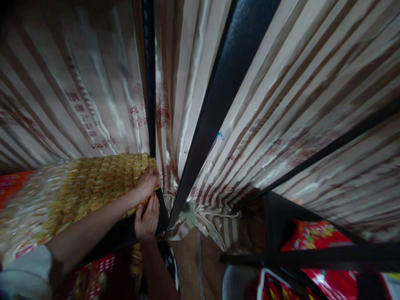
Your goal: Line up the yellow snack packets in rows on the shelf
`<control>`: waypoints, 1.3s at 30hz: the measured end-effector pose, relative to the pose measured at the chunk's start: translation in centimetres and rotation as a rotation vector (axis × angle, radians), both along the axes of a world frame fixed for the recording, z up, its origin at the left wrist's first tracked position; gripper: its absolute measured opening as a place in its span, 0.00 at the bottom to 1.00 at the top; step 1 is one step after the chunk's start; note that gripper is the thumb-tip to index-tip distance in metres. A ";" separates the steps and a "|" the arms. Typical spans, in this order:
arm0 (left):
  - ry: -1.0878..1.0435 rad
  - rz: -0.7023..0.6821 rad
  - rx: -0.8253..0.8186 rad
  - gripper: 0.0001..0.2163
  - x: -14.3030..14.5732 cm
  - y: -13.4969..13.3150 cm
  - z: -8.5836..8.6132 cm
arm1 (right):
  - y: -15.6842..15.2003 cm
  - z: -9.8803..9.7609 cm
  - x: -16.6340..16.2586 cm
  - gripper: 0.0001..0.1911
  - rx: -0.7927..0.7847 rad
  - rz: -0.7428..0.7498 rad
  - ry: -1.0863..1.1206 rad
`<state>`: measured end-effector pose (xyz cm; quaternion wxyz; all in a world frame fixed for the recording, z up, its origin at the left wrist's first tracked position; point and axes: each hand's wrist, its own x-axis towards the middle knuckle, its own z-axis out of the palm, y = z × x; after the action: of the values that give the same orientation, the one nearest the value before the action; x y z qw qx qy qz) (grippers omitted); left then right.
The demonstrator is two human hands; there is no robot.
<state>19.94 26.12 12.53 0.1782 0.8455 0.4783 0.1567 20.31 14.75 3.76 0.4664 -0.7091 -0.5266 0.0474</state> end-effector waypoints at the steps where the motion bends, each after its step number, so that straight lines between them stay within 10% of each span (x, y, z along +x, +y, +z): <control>1: 0.022 0.002 0.037 0.15 -0.1 -0.1 0.1 | 0.0 0.0 0.0 0.29 0.011 0.000 -0.015; 29: 0.214 -0.004 0.223 0.16 -0.7 -1.2 1.3 | 0.0 -0.6 0.0 0.27 0.063 -0.035 -0.001; 39: -0.251 0.071 0.386 0.12 -6.9 -12.0 -1.2 | 0.0 -1.4 1.0 0.24 0.174 0.024 0.085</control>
<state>13.04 14.13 11.35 0.0655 0.8206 0.4428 0.3552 21.33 14.74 2.36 0.5477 -0.6570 -0.5167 0.0372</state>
